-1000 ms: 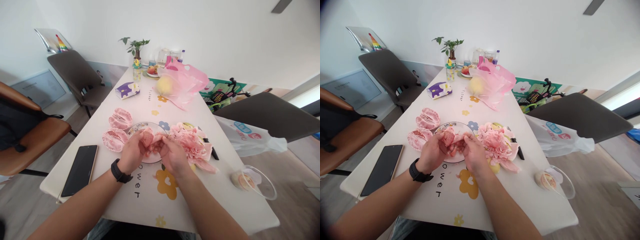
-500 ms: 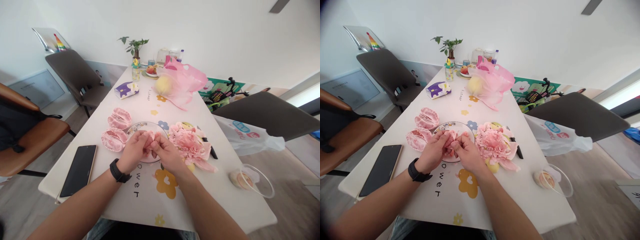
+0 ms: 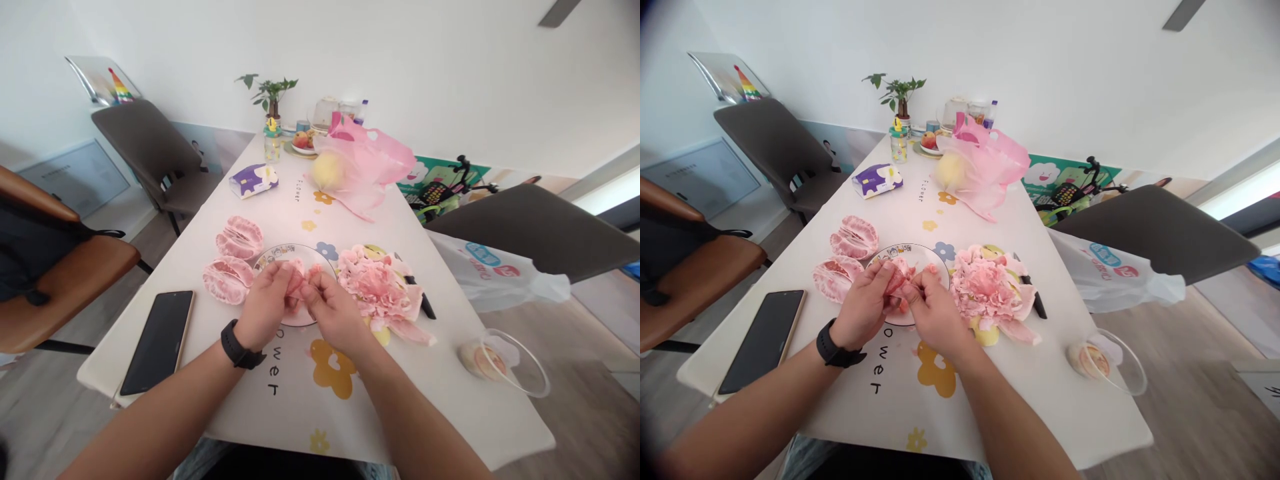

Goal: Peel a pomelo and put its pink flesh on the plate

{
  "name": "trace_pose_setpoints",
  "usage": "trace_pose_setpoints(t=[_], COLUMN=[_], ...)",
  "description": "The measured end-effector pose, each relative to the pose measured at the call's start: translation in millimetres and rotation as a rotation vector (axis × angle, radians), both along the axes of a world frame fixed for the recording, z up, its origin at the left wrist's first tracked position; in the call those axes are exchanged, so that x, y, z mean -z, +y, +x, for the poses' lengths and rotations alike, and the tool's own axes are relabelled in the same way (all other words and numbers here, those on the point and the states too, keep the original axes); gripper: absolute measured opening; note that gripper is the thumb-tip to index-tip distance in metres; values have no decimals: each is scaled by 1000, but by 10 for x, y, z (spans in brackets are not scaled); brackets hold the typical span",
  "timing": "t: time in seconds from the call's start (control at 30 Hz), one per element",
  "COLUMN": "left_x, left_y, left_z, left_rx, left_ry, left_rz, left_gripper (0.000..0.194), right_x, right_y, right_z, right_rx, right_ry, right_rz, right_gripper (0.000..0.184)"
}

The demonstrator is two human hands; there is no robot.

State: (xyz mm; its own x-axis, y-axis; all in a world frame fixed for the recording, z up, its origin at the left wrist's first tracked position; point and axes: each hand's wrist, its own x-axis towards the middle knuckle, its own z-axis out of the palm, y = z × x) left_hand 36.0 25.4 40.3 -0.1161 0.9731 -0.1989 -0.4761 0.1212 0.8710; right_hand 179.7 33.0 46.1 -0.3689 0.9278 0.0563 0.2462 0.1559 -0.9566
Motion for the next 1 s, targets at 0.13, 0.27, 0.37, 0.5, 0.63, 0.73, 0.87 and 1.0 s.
trace_pose_setpoints(t=[0.13,0.27,0.37,0.5,0.63,0.73,0.87,1.0], left_x=[59,65,21,-14,-3,2,29,77], left_y=[6,33,39,23,8,-3,-16,-22], left_z=[7,-28,-50,-61,-67,-61,-65,-95], left_rx=[-90,-82,-13,31,31,9,7,9], left_ry=[114,77,36,52,198,286,254,280], left_rz=[23,-19,-29,7,33,83,134,133], left_gripper=[41,43,45,43,40,36,34,45], right_x=[19,87,90,87,123,126,73,51], right_y=[-118,-148,-108,-60,-15,27,59,58], right_z=[-91,-159,-142,-81,-18,13,31,44], right_rx=[45,37,57,53,24,35,-28,29], right_ry=[-143,-143,-105,-48,44,229,310,371], right_rz=[220,260,131,46,-19,-135,-239,-226], right_gripper=[25,25,27,29,33,39,33,28])
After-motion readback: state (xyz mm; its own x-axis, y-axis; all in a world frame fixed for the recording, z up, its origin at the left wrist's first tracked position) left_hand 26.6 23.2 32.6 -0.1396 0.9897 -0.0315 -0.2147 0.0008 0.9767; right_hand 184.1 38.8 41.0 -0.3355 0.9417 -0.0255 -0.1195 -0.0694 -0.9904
